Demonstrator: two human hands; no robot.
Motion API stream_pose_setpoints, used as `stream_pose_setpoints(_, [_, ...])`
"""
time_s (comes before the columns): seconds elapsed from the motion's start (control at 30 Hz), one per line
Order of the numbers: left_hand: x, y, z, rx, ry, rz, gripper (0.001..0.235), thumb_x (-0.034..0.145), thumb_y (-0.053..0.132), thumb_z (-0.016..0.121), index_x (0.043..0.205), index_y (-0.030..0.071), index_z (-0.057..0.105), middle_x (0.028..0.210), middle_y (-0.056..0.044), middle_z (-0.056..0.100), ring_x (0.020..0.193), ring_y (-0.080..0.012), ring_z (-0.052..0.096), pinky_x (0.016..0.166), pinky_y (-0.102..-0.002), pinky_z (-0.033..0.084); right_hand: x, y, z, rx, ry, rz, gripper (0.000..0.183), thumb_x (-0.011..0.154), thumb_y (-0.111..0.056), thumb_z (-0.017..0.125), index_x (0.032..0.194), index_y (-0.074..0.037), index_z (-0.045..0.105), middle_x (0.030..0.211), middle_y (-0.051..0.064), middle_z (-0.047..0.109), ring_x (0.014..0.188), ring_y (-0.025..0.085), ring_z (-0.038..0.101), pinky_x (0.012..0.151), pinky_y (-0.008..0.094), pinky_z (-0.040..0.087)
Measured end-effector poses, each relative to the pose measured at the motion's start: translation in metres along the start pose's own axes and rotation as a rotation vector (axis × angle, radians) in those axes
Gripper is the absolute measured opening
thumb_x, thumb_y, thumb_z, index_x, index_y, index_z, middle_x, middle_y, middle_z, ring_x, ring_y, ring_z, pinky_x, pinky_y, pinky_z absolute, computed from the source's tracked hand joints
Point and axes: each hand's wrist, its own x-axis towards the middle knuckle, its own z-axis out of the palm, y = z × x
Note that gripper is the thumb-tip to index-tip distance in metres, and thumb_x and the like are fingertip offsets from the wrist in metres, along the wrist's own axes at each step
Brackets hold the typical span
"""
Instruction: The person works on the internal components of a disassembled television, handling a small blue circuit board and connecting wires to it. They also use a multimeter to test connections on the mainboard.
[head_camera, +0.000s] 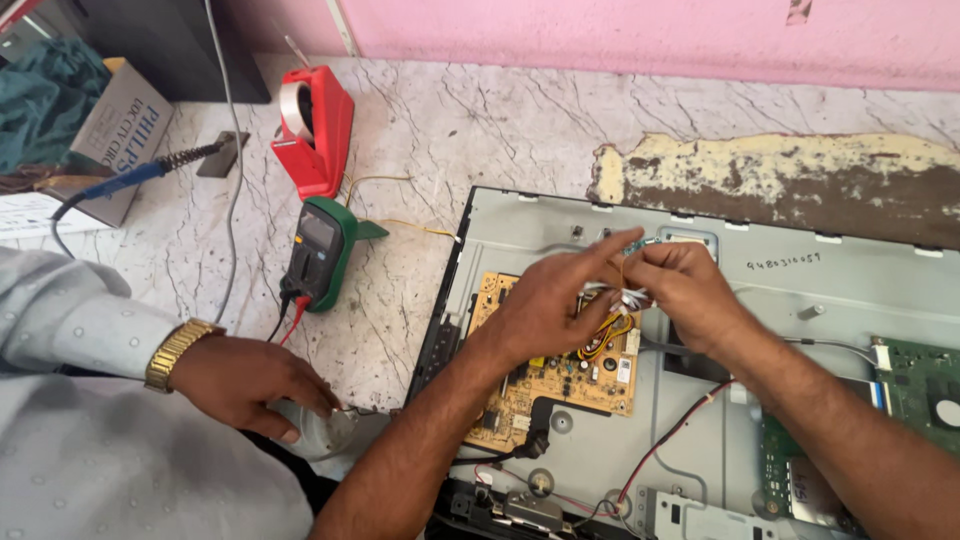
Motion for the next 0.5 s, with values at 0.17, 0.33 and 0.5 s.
stream_pose_setpoints(0.17, [0.002, -0.001, 0.002, -0.228, -0.004, -0.035, 0.072, 0.095, 0.01, 0.076, 0.158, 0.016, 0.043, 0.106, -0.004, 0.079, 0.101, -0.0224, 0.074, 0.101, -0.037, 0.055, -0.002, -0.002, -0.008, 0.05, -0.006, 0.02, 0.017, 0.095, -0.012, 0.067, 0.087, 0.002, 0.071, 0.075, 0.007, 0.068, 0.064, 0.014, 0.059, 0.057, 0.031, 0.046])
stream_pose_setpoints(0.33, [-0.007, -0.019, 0.007, -0.561, 0.082, -0.107, 0.061, 0.101, 0.009, 0.075, 0.154, 0.013, 0.044, 0.117, -0.004, 0.076, 0.109, -0.0145, 0.071, 0.115, -0.038, 0.053, -0.004, -0.007, -0.011, 0.108, -0.024, -0.059, 0.014, 0.091, -0.012, 0.061, 0.098, -0.001, 0.067, 0.091, 0.008, 0.069, 0.079, 0.017, 0.068, 0.073, 0.034, 0.059])
stream_pose_setpoints(0.5, [0.004, -0.041, -0.006, -0.493, -0.029, -0.062, 0.068, 0.101, 0.016, 0.077, 0.157, 0.011, 0.039, 0.11, -0.007, 0.079, 0.113, -0.0132, 0.074, 0.114, -0.037, 0.05, -0.013, -0.008, -0.003, -0.157, -0.222, -0.469, 0.041, 0.089, -0.007, 0.069, 0.128, 0.002, 0.058, 0.123, 0.012, 0.067, 0.117, 0.019, 0.064, 0.103, 0.035, 0.051])
